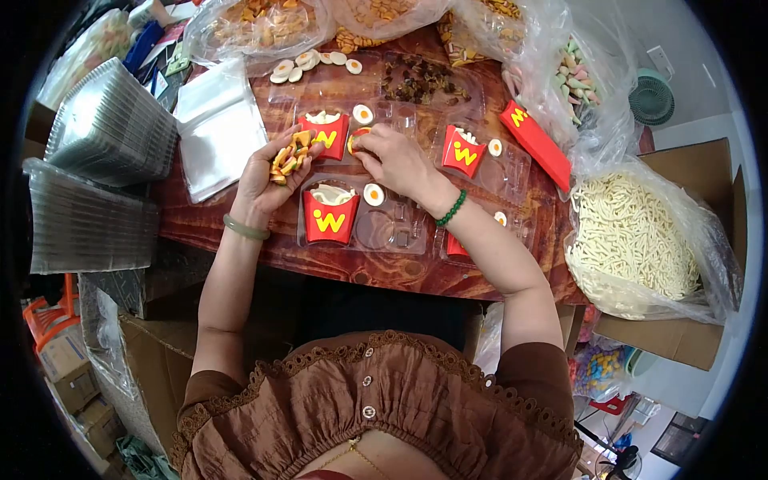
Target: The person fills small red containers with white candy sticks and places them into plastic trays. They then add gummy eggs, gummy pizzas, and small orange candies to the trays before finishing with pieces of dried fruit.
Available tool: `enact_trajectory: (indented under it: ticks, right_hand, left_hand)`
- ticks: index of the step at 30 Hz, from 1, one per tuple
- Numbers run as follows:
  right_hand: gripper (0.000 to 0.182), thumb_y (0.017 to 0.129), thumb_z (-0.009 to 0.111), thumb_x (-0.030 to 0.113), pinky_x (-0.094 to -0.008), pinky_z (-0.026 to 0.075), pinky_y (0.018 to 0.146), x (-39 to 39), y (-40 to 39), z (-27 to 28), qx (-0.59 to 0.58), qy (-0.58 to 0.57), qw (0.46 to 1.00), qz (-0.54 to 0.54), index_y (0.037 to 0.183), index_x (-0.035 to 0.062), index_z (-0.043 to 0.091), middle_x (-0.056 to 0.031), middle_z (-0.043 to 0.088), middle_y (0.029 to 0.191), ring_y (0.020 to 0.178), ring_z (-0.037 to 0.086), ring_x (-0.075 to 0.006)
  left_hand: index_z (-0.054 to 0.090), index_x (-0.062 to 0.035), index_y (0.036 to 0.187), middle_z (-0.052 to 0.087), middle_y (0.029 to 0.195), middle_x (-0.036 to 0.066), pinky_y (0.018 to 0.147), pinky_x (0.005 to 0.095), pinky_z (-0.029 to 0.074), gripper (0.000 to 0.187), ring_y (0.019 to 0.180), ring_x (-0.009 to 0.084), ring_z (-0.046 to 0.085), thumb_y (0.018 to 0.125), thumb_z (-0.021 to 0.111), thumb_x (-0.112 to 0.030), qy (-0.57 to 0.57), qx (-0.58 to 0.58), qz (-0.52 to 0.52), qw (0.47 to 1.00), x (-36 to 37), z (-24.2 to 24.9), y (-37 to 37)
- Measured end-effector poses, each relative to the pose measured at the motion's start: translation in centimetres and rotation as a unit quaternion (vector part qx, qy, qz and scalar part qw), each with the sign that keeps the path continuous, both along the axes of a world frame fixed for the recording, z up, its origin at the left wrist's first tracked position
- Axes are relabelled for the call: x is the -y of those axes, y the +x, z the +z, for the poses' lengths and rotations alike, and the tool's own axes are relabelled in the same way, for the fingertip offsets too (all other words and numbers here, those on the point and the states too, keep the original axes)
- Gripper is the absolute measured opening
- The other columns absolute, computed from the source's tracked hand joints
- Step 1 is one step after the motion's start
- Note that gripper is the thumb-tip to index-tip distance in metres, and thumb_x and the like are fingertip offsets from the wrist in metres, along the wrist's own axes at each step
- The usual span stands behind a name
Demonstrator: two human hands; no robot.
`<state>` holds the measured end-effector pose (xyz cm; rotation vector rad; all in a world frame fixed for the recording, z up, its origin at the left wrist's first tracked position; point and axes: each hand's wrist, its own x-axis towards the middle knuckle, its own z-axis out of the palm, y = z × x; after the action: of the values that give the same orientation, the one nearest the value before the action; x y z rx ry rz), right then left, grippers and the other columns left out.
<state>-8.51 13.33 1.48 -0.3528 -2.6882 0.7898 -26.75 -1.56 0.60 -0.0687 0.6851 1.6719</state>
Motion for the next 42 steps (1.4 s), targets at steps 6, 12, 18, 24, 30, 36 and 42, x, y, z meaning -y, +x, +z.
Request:
enact_trajectory:
  ticks: [6, 12, 18, 24, 30, 36, 42]
  right_hand:
    - [0.017, 0.081, 0.065, 0.012, -0.0328, 0.048, 0.070, 0.3, -1.2, 2.5, -0.014, -0.085, 0.995, -0.043, 0.096, 0.0040, 0.064, -0.0093, 0.059, 0.089, 0.082, 0.060, -0.0234]
    - [0.015, 0.081, 0.067, 0.010, -0.0205, 0.043, 0.061, 0.9, -3.2, 3.4, -0.111, -0.055, 0.992, 0.015, 0.092, -0.0003, 0.063, -0.0026, 0.057, 0.081, 0.069, 0.052, -0.0054]
    - [0.010, 0.080, 0.063, 0.008, -0.0291, 0.047, 0.060, 0.5, 0.0, 4.2, 0.017, -0.011, 0.996, -0.088, 0.086, 0.0015, 0.059, -0.0089, 0.058, 0.073, 0.064, 0.058, -0.0182]
    - [0.014, 0.080, 0.065, 0.010, -0.0394, 0.048, 0.066, 0.4, 0.8, 0.2, -0.028, 0.030, 0.999, 0.003, 0.089, 0.0009, 0.061, -0.0140, 0.060, 0.081, 0.075, 0.060, -0.0326]
    - [0.015, 0.079, 0.066, 0.010, -0.0320, 0.048, 0.064, 0.0, 0.9, -0.7, -0.016, 0.016, 0.999, -0.044, 0.093, 0.0022, 0.065, -0.0121, 0.062, 0.083, 0.071, 0.061, -0.0234]
    - [0.014, 0.081, 0.068, 0.011, -0.0293, 0.049, 0.066, 0.6, 0.5, 1.1, -0.052, -0.163, 0.983, -0.067, 0.093, 0.0049, 0.067, -0.0073, 0.064, 0.090, 0.074, 0.061, -0.0157]
    - [0.015, 0.083, 0.068, 0.013, -0.0257, 0.048, 0.075, 1.7, -0.8, 3.1, -0.091, -0.109, 0.989, 0.047, 0.093, 0.0034, 0.065, -0.0062, 0.063, 0.096, 0.081, 0.060, -0.0129]
  left_hand:
    - [0.041, -0.0024, 0.128, 0.059, 0.109, 0.017, 0.075, 0.0313, 0.057, 0.038, 0.096, 0.0285, 0.064, 0.093, 0.050, -0.014, 0.009, 0.009, -0.017, 1.000, 0.0, 0.9, 0.3]
    - [0.045, -0.0026, 0.125, 0.060, 0.109, 0.015, 0.074, 0.0316, 0.057, 0.036, 0.093, 0.0254, 0.064, 0.092, 0.054, -0.015, 0.024, 0.005, -0.074, 0.997, -0.5, 0.8, 1.2]
    - [0.048, -0.0016, 0.121, 0.060, 0.108, 0.015, 0.074, 0.0330, 0.058, 0.032, 0.095, 0.0294, 0.064, 0.093, 0.054, -0.016, 0.006, 0.003, -0.056, 0.998, 0.2, 0.3, 0.6]
    - [0.049, -0.0006, 0.117, 0.059, 0.109, 0.018, 0.077, 0.0340, 0.059, 0.029, 0.101, 0.0343, 0.061, 0.094, 0.053, -0.018, 0.008, 0.024, -0.016, 1.000, 0.1, 0.3, 0.8]
    - [0.047, -0.0001, 0.119, 0.057, 0.112, 0.019, 0.079, 0.0357, 0.058, 0.030, 0.106, 0.0369, 0.058, 0.095, 0.051, -0.017, 0.006, 0.030, -0.012, 0.999, 0.1, 0.2, 0.9]
    - [0.046, -0.0004, 0.119, 0.056, 0.114, 0.019, 0.086, 0.0393, 0.055, 0.031, 0.109, 0.0365, 0.057, 0.098, 0.043, -0.022, 0.031, 0.047, -0.005, 0.998, -0.2, 1.2, 1.4]
    - [0.049, 0.0026, 0.120, 0.057, 0.114, 0.019, 0.086, 0.0365, 0.054, 0.031, 0.102, 0.0256, 0.060, 0.098, 0.042, -0.018, 0.074, 0.048, -0.036, 0.995, -1.0, 1.3, 2.5]
